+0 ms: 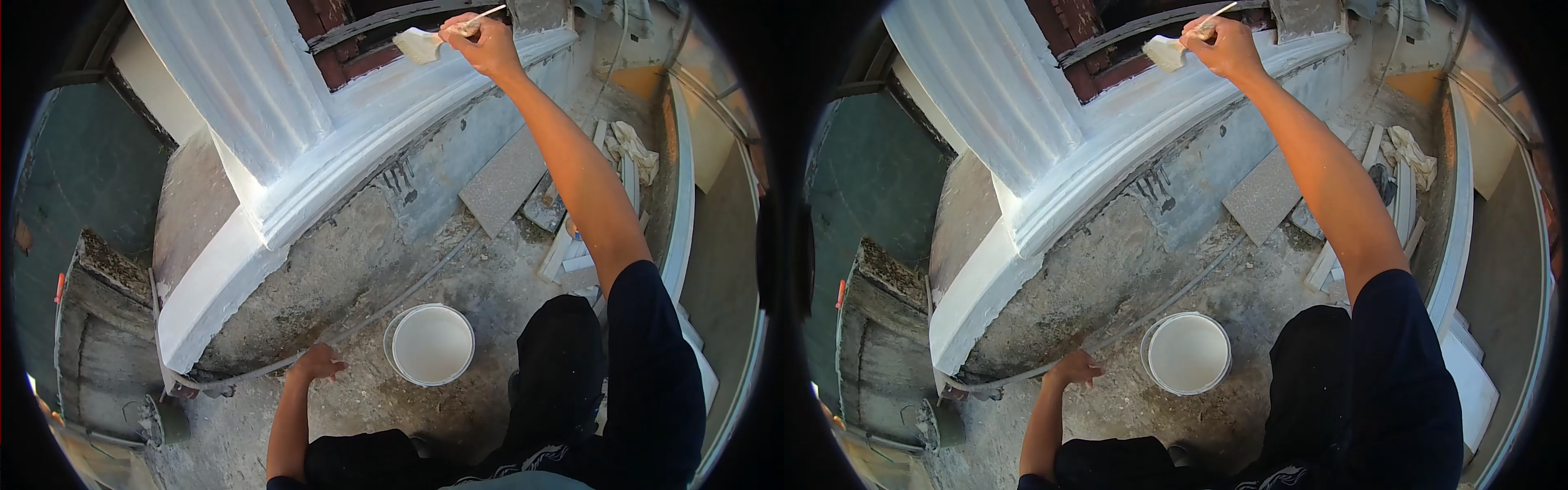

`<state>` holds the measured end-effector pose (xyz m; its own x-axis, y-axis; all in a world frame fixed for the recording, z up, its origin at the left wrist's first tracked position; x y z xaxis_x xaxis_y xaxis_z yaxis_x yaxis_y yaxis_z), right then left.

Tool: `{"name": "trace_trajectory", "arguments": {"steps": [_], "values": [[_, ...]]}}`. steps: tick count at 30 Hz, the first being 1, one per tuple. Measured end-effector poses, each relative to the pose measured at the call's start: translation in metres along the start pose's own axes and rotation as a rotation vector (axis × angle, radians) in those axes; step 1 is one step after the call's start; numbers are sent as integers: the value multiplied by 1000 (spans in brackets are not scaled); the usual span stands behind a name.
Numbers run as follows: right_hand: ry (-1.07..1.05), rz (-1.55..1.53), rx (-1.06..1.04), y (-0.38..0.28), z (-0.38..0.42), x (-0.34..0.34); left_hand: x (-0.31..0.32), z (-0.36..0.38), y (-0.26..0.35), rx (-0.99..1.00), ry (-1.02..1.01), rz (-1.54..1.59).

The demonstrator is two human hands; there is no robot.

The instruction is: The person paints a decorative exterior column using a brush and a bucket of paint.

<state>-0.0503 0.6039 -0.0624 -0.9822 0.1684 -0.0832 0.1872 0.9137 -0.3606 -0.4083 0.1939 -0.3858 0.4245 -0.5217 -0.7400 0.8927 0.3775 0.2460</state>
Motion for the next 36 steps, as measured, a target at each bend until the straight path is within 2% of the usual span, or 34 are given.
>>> {"name": "trace_trajectory", "arguments": {"steps": [3, 6, 10, 15, 18, 19, 22, 25, 26, 27, 29, 32, 35, 36], "values": [[-16, -572, 91, -21, 38, 32, -3, -1, 8, -15, -13, -29], [-188, -626, 262, -6, 66, 72, -5, -5, 14, -30, -27, -62], [-117, -517, 432, 46, 60, 72, 3, -9, -1, -74, -15, -51], [166, -190, 482, 147, 25, -9, -1, -3, -3, -103, -31, -62], [261, 41, 341, 168, 13, -49, 3, -2, -11, -126, -52, -58], [356, 124, 254, 183, 13, -49, 2, -2, -10, -131, -60, -54], [354, 369, 259, 142, 26, -16, 1, -3, -4, -149, -67, -44], [190, 184, 239, 72, 65, 50, -4, 0, 3, -137, -43, -43], [212, 227, 88, 36, 78, 64, -5, -2, 7, -124, -32, -43], [269, 129, -38, 6, 90, 77, -5, -4, 6, -126, -23, -48], [186, 17, -146, -45, 107, 93, -1, -10, 3, -131, -4, -50], [56, -141, -40, -75, 114, 93, 0, -15, 0, -87, -13, -64], [-76, -433, 382, -67, 102, 86, -2, -9, 4, -109, -15, -40], [-53, -492, 381, -51, 98, 86, -2, -8, 5, -109, -10, -48]]}}
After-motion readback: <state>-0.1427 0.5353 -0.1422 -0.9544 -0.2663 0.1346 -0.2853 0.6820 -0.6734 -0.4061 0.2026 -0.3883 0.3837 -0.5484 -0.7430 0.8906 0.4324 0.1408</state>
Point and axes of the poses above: each hand's wrist, its own z-axis away from the middle knuckle, its own x-axis out of the palm, y = z × x, the point moved 3 cm from there along -z, towards the middle knuckle, and after that the axes turned 6 degrees about y, right-handed, at the moved point
